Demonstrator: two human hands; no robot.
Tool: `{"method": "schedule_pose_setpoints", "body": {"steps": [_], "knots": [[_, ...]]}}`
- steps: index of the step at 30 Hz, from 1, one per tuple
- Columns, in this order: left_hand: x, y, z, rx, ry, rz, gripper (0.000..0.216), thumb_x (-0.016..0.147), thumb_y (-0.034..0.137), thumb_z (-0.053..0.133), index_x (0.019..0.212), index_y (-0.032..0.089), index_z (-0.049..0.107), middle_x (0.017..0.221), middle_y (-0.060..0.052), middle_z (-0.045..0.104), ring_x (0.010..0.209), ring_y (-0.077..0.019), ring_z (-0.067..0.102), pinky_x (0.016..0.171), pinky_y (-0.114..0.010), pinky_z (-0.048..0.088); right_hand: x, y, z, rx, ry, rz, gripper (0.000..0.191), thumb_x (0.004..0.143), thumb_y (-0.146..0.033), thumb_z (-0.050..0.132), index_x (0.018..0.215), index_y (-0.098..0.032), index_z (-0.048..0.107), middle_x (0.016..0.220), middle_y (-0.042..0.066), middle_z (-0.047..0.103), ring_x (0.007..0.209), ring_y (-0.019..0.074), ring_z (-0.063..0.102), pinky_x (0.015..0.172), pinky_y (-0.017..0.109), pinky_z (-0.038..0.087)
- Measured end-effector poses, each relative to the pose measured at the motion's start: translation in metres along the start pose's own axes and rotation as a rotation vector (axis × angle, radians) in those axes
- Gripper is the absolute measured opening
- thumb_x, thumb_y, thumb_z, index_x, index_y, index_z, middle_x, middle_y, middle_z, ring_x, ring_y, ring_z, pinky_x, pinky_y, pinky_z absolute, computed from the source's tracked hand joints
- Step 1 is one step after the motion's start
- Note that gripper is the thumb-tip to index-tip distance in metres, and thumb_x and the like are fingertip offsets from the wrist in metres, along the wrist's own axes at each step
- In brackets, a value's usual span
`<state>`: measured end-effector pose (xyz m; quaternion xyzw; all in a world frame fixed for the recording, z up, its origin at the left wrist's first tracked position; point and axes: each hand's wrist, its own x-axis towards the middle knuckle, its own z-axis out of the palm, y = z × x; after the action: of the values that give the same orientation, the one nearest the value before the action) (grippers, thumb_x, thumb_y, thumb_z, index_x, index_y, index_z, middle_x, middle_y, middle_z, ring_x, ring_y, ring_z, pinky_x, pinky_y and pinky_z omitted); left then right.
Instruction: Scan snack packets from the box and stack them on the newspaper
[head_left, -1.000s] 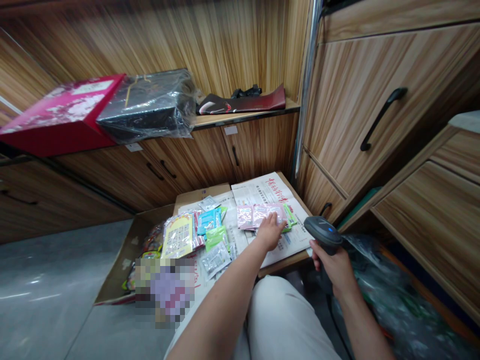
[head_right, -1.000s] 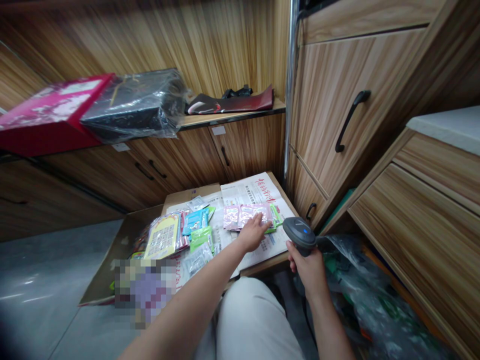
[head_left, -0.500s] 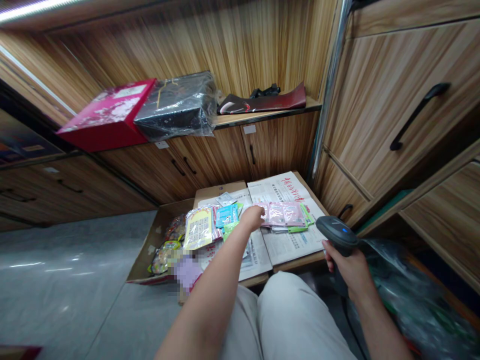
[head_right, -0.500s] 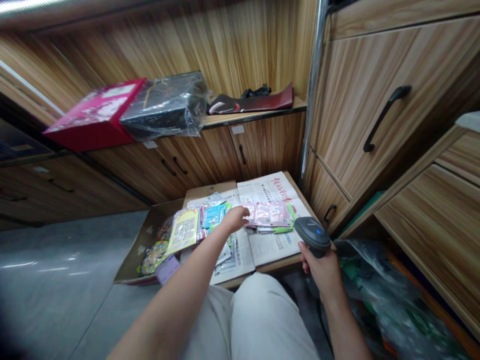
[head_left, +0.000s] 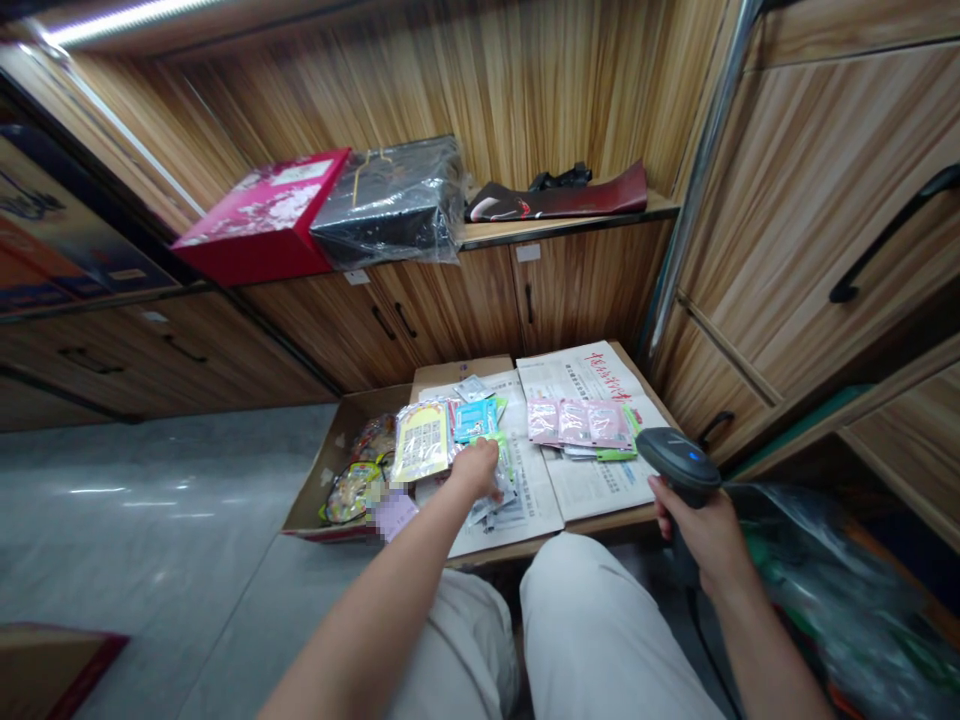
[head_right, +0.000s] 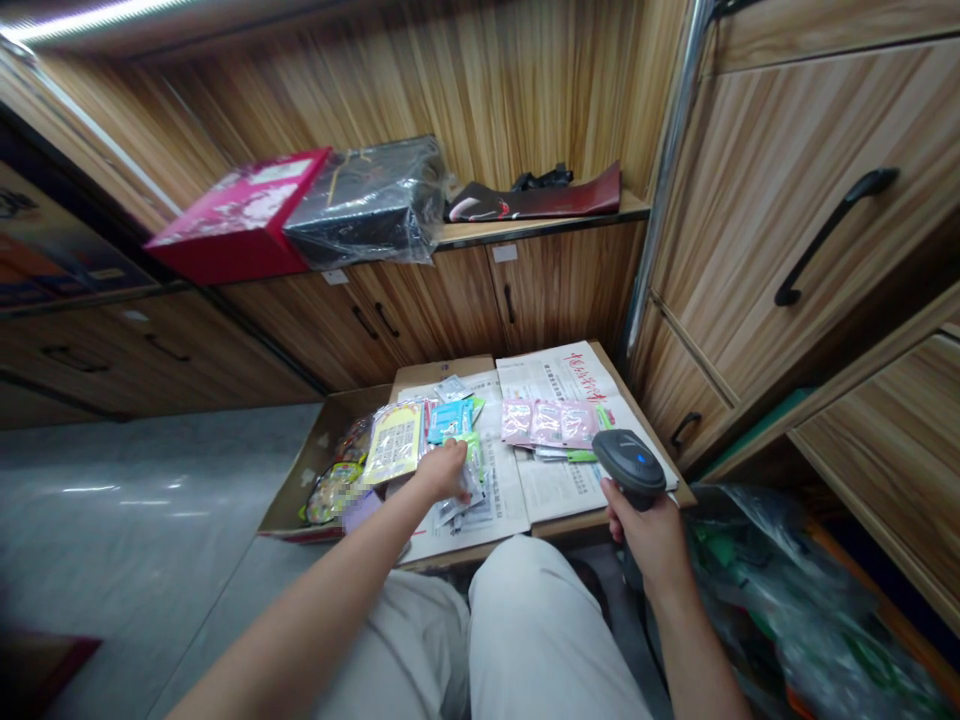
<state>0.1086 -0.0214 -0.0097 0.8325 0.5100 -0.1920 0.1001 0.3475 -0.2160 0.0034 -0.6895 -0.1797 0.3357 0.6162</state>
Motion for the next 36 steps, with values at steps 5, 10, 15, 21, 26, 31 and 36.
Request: {"method": "schedule_pose_setpoints", "body": {"steps": [5, 10, 15, 21, 26, 31, 36], "knots": [[-0.009, 0.009, 0.009, 0.038, -0.028, -0.072, 0.086, 0.046, 0.025, 0.094, 0.120, 0.017, 0.051, 0.125, -0.019, 0.055, 0.111, -0.0362, 0.063, 0.089, -0.040, 0.051, 0.002, 0.001, -0.002, -0.011, 0.005, -0.006, 0.041, 0.056, -0.049, 0.087, 0.063, -0.016, 0.064, 0.045, -0.001, 0.058, 0.035, 0.0128, 0.050, 0.033, 0.023, 0.041], [-0.009, 0.006, 0.002, -0.048, 0.027, -0.134, 0.078, 0.049, 0.007, 0.087, 0.117, 0.018, 0.051, 0.127, -0.017, 0.054, 0.107, -0.0328, 0.066, 0.088, -0.036, 0.051, 0.004, 0.005, -0.003, -0.011, -0.005, 0.010, 0.041, 0.055, -0.047, 0.088, 0.065, -0.016, 0.065, 0.046, -0.001, 0.059, 0.035, 0.0134, 0.051, 0.032, 0.024, 0.042], [0.003, -0.003, -0.012, -0.285, 0.097, -0.067, 0.048, 0.042, -0.002, 0.082, 0.081, 0.018, 0.062, 0.103, -0.009, 0.067, 0.093, -0.0287, 0.067, 0.081, -0.031, 0.049, 0.000, 0.002, 0.000, -0.003, -0.015, -0.013, 0.039, 0.057, -0.047, 0.087, 0.066, -0.015, 0.065, 0.045, -0.001, 0.058, 0.035, 0.0122, 0.051, 0.032, 0.022, 0.041], [0.030, 0.016, -0.040, -0.753, 0.287, 0.077, 0.024, 0.053, 0.010, 0.077, 0.049, 0.019, 0.055, 0.052, 0.003, 0.051, 0.067, -0.0183, 0.057, 0.068, -0.025, 0.042, -0.004, 0.002, 0.006, -0.044, -0.062, -0.025, 0.035, 0.065, -0.047, 0.080, 0.070, -0.016, 0.066, 0.046, -0.002, 0.058, 0.035, 0.0123, 0.050, 0.033, 0.022, 0.040], [0.055, 0.042, -0.056, -1.041, 0.358, 0.181, 0.012, 0.065, 0.025, 0.069, 0.060, 0.017, 0.062, 0.059, 0.002, 0.055, 0.061, -0.0132, 0.049, 0.059, -0.022, 0.036, -0.009, 0.003, 0.007, -0.241, -0.160, -0.105, 0.030, 0.068, -0.047, 0.076, 0.068, -0.019, 0.064, 0.045, -0.001, 0.059, 0.034, 0.0145, 0.052, 0.035, 0.025, 0.040], [0.075, 0.054, -0.055, -1.123, 0.329, 0.187, 0.011, 0.060, 0.024, 0.069, 0.065, 0.015, 0.065, 0.060, 0.002, 0.056, 0.063, -0.0127, 0.049, 0.057, -0.021, 0.035, -0.009, -0.007, -0.001, -0.424, -0.287, -0.236, 0.030, 0.066, -0.044, 0.077, 0.080, -0.018, 0.073, 0.053, 0.002, 0.067, 0.044, 0.0209, 0.061, 0.041, 0.029, 0.047], [0.087, 0.054, -0.047, -1.106, 0.309, 0.177, 0.010, 0.063, 0.021, 0.063, 0.068, 0.013, 0.066, 0.060, 0.003, 0.056, 0.063, -0.0121, 0.049, 0.058, -0.022, 0.035, -0.008, -0.012, -0.007, -0.481, -0.316, -0.296, 0.032, 0.070, -0.042, 0.073, 0.091, -0.017, 0.077, 0.060, 0.005, 0.072, 0.065, 0.0279, 0.071, 0.050, 0.031, 0.053]]}}
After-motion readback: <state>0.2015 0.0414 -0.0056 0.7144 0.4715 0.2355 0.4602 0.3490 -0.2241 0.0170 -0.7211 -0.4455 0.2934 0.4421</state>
